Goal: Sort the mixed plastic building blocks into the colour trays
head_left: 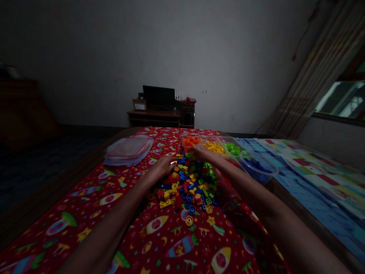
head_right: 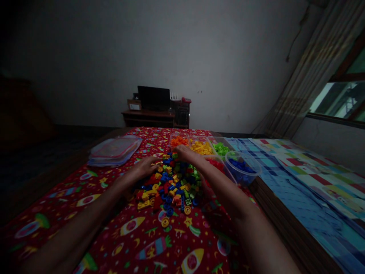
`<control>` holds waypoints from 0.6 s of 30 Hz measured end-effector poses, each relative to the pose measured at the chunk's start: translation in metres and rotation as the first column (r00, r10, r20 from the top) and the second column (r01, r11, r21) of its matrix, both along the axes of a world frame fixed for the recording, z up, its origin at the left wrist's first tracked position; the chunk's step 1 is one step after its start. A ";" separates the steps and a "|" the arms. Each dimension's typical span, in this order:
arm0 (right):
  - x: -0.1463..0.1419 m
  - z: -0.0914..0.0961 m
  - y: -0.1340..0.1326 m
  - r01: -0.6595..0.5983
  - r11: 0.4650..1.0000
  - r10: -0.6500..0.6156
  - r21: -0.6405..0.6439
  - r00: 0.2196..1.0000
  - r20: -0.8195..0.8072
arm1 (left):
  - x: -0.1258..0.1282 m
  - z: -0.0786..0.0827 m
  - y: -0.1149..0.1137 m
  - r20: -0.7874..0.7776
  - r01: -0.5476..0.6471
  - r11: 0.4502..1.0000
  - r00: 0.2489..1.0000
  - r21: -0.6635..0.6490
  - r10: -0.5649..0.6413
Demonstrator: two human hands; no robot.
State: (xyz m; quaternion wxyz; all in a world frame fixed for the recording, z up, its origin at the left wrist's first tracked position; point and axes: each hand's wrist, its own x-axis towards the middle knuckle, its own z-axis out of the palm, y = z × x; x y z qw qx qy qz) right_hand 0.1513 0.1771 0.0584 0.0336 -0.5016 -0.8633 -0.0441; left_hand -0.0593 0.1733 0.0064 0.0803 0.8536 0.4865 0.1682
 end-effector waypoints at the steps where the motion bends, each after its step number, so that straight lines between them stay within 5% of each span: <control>1: -0.002 -0.004 0.004 -0.018 1.000 0.018 -0.018 0.999 0.027 | 0.001 -0.002 -0.001 0.000 0.013 1.000 1.000 -0.008 -0.013; 8: -0.002 -0.019 0.002 -0.010 1.000 0.011 -0.021 0.999 0.043 | 0.004 -0.005 0.003 0.057 0.026 0.999 0.998 -0.030 -0.024; 15: 0.000 -0.001 -0.028 -0.073 0.992 0.085 0.103 0.989 -0.121 | -0.006 -0.005 0.013 0.304 0.060 0.982 0.953 -0.179 -0.003; 18: -0.014 0.002 -0.036 -0.146 0.987 0.150 0.061 0.987 -0.059 | -0.012 -0.008 0.016 0.408 0.098 0.971 0.913 -0.220 0.000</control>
